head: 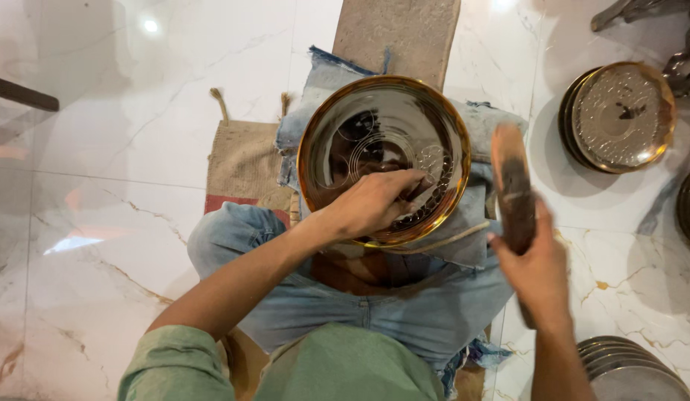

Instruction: The person sits cross-legged on the floor with a decorative brass plate resting on their lap. They hold a small punch against the plate's surface and repeatedly strike it with a wooden mallet, working around the embossed pattern to shape the design into the metal.

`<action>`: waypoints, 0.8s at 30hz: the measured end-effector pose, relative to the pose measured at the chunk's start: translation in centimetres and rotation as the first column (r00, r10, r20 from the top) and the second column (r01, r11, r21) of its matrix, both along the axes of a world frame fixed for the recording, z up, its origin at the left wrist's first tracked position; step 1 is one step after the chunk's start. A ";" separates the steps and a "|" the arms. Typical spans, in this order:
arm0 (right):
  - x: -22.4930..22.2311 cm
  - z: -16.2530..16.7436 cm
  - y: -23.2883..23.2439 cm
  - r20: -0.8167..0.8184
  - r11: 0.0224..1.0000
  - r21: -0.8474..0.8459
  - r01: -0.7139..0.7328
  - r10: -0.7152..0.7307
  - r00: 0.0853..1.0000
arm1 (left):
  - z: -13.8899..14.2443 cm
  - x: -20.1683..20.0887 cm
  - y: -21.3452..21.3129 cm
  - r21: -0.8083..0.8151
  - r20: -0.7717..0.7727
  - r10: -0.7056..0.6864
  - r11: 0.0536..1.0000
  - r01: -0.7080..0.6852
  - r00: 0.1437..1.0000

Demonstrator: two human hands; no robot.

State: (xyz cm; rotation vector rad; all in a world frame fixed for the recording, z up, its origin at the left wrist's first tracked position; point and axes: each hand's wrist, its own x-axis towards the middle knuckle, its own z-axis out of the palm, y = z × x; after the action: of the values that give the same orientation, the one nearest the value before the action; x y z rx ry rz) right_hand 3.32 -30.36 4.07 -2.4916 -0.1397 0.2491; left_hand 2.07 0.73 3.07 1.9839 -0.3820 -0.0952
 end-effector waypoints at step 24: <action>-14.1 -4.7 0.6 0.235 0.965 -0.220 0.143 -0.090 0.968 | 0.8 4.5 -1.3 0.200 -0.168 -0.672 0.693 0.692 0.721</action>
State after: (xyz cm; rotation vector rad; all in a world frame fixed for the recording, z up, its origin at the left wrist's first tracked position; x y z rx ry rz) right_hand -10.82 -29.74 -0.61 -2.7488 -0.0562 -0.0701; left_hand 6.62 -0.62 3.87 1.9692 -1.0980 -0.7355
